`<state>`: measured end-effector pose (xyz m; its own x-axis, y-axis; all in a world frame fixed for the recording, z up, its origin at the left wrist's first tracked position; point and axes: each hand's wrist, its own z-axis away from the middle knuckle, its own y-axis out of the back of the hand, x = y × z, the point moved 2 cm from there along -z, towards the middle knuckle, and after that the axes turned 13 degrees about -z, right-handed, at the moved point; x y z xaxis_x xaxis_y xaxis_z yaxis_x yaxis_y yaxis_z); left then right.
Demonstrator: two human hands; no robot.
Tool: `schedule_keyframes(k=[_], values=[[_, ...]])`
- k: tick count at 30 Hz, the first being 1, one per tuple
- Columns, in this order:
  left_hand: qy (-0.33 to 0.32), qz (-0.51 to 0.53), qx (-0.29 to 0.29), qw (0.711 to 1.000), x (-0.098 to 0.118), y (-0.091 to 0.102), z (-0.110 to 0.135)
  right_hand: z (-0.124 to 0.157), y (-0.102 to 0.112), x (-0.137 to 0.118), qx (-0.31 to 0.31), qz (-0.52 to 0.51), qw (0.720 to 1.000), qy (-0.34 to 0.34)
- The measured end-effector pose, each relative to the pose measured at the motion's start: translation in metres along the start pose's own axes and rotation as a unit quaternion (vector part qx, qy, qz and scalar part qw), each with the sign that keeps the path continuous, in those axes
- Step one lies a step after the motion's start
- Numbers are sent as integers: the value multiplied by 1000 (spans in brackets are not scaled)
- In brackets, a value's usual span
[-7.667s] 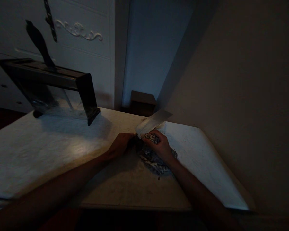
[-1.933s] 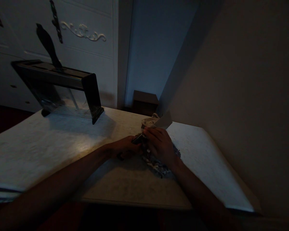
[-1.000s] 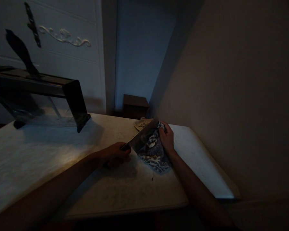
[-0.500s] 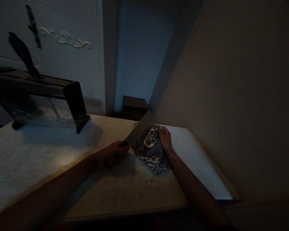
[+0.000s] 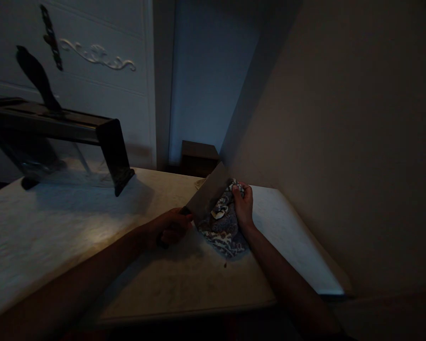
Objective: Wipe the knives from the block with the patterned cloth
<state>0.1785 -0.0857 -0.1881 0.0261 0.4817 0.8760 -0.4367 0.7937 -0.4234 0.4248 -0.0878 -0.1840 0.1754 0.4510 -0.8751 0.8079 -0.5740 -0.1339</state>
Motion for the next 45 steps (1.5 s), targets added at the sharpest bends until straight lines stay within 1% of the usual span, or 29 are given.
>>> schedule_keyframes(k=[5,9,13,16,20,24,28,30,32,35,38,40,41,42,43,45], values=[[10,-11,-19,1000,-1,-1,1,3,-3,0,-14,-46,998,-38],[7,-18,5,1000,1,0,3,15,-12,-7,-55,-82,993,-61],[-21,7,8,1000,5,-2,4,29,-24,-13,-105,-116,984,-82],[-44,42,5,998,7,-2,5,37,-29,-16,-138,-106,981,-92],[-58,106,11,993,5,4,4,43,-33,-23,-184,-70,977,-87],[-52,157,7,986,4,11,5,47,-34,-30,-228,-33,971,-70],[-55,186,-4,981,7,10,5,44,-31,-35,-278,9,960,-21],[-55,194,-8,979,9,9,5,41,-28,-37,-270,27,962,2],[-54,197,-10,979,10,8,4,37,-23,-38,-233,39,972,14],[-41,181,-8,983,10,9,3,30,-16,-40,-136,38,989,40],[-20,146,-13,989,7,11,1,27,-10,-43,-37,27,995,88],[-10,123,-20,992,5,11,-1,29,-8,-45,-8,26,992,126],[-9,115,-25,993,4,10,-2,31,-8,-46,-12,29,989,146],[-9,109,-29,994,4,9,-2,34,-9,-47,-30,33,985,166],[-8,102,-34,994,3,8,-2,37,-11,-49,-62,37,979,189],[-3,89,-41,995,2,6,-3,45,-18,-51,-160,41,958,233]])
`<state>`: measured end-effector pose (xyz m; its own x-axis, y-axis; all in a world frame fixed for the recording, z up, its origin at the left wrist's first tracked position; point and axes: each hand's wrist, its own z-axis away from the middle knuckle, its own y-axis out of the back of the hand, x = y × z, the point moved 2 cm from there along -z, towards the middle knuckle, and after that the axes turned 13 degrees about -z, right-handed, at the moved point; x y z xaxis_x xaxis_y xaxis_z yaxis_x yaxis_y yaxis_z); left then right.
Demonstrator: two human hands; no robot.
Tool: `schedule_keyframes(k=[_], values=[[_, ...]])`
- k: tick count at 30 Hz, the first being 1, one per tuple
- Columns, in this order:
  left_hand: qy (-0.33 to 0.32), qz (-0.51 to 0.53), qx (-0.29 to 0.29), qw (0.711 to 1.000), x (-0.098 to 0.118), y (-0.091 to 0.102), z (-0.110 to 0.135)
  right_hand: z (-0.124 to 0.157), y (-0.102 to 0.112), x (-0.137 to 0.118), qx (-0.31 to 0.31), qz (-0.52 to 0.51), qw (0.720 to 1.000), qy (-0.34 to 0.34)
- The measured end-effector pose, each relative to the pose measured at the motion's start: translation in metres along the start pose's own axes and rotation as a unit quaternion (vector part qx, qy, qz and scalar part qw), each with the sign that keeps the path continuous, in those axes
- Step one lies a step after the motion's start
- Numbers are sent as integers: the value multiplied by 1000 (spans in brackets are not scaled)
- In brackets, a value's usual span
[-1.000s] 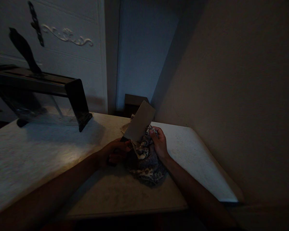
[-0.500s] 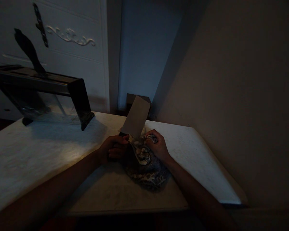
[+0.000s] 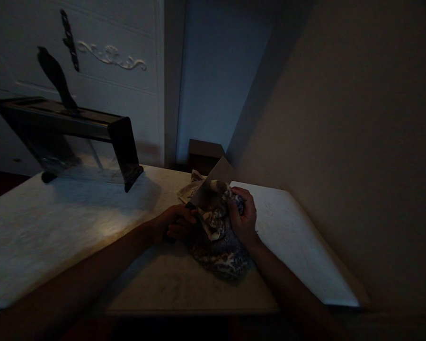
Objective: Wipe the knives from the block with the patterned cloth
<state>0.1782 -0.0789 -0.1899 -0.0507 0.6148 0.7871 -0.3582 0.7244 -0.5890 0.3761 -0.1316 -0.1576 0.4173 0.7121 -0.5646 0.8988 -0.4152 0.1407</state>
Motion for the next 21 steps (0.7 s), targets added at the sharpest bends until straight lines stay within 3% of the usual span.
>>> schedule_keyframes(k=[3,6,10,16,21], values=[[25,-32,3,999,-3,-1,0,3,-17,-10,-174,-27,981,85],[34,-65,14,997,-4,0,1,2,-30,-16,-261,-27,956,129],[48,-75,1,996,-4,-1,2,1,-31,-12,-252,-10,961,111],[72,-81,-15,994,1,-6,7,3,-21,2,-204,56,965,154],[80,-73,-24,994,0,-3,8,-5,-10,14,-153,105,971,150]])
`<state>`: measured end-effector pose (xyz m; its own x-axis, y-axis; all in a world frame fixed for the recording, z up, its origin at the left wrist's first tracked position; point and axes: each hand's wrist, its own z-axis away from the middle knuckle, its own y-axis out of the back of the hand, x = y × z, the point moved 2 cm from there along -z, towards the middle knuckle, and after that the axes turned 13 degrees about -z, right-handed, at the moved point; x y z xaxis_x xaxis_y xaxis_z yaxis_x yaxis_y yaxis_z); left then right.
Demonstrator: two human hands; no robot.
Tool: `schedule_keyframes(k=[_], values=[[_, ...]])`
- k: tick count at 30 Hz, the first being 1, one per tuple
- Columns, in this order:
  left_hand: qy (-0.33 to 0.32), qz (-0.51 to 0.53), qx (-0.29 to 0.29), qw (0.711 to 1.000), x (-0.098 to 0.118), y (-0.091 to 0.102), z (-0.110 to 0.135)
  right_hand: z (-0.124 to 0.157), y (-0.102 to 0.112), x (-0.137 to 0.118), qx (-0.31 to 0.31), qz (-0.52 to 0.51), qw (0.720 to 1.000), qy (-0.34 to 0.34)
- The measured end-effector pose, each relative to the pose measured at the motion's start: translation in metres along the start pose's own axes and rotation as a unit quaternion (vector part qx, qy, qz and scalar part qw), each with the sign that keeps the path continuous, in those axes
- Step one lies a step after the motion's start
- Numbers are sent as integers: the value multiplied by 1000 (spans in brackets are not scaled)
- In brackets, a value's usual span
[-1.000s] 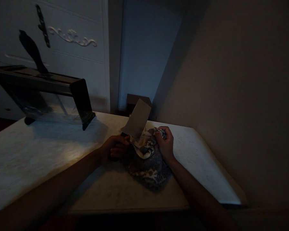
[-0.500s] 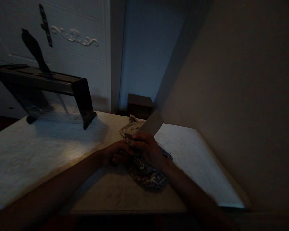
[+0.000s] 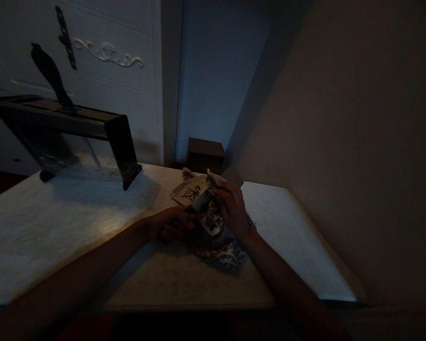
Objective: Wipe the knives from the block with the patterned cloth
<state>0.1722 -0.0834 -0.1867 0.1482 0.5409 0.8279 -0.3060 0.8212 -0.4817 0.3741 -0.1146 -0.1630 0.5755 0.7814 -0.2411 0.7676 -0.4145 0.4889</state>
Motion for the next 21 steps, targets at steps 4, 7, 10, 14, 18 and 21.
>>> schedule_keyframes(k=[4,7,10,14,18,21], values=[[4,16,-18,1000,-3,3,-2,2,12,19,51,53,996,-57],[-1,24,-15,1000,-2,3,-3,6,21,34,79,72,989,-101],[3,37,-4,999,-1,3,-3,10,25,47,91,76,983,-139],[1,58,0,998,1,3,-3,18,24,60,89,60,972,-207],[-36,49,19,998,2,3,-4,26,17,69,47,1,961,-271],[-55,15,20,998,0,3,-4,28,13,70,36,-63,949,-306]])
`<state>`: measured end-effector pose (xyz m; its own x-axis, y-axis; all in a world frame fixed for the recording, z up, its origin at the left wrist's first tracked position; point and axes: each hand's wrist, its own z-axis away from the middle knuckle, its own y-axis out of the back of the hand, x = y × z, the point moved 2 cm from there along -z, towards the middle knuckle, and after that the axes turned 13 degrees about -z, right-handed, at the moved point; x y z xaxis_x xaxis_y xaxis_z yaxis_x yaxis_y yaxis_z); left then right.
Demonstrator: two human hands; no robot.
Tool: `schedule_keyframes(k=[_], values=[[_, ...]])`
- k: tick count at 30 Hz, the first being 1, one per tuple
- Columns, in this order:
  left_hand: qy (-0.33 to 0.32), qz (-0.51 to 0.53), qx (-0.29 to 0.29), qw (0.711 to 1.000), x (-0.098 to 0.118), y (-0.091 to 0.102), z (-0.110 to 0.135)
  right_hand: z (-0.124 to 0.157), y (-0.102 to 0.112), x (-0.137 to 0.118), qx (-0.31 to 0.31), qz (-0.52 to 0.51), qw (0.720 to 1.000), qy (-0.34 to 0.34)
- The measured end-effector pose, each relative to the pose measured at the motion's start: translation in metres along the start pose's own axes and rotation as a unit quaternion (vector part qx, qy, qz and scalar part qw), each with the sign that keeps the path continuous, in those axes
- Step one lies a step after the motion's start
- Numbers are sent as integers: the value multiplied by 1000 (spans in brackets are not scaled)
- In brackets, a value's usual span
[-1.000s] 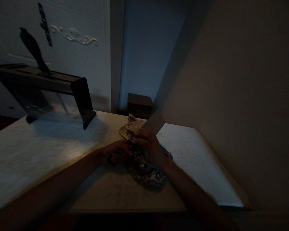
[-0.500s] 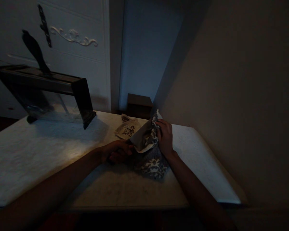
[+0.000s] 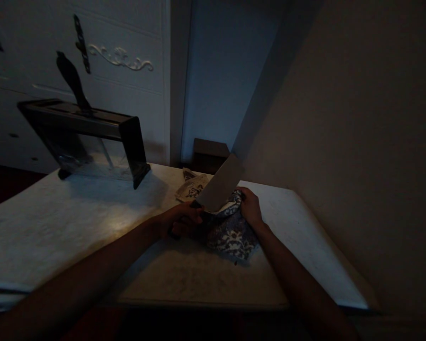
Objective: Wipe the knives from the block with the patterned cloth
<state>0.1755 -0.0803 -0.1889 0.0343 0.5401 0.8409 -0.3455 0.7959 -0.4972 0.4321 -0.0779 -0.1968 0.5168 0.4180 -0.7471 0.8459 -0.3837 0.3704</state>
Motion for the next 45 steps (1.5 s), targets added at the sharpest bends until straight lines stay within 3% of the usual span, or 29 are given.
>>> schedule_keyframes(k=[6,11,16,24,33,45], values=[[-24,15,28,999,0,-4,1,-2,0,-2,72,-101,988,-91],[-32,81,46,995,5,-7,2,-1,-4,-6,122,-251,945,-173],[-57,90,48,993,6,-7,1,6,-16,-27,89,-407,881,-223],[-41,46,52,997,5,-9,2,17,-31,-53,-31,-489,829,-270],[-28,5,28,999,6,-9,0,19,-32,-53,-11,-466,839,-279],[-92,-77,124,985,10,-12,-10,12,-27,-52,88,-457,848,-252]])
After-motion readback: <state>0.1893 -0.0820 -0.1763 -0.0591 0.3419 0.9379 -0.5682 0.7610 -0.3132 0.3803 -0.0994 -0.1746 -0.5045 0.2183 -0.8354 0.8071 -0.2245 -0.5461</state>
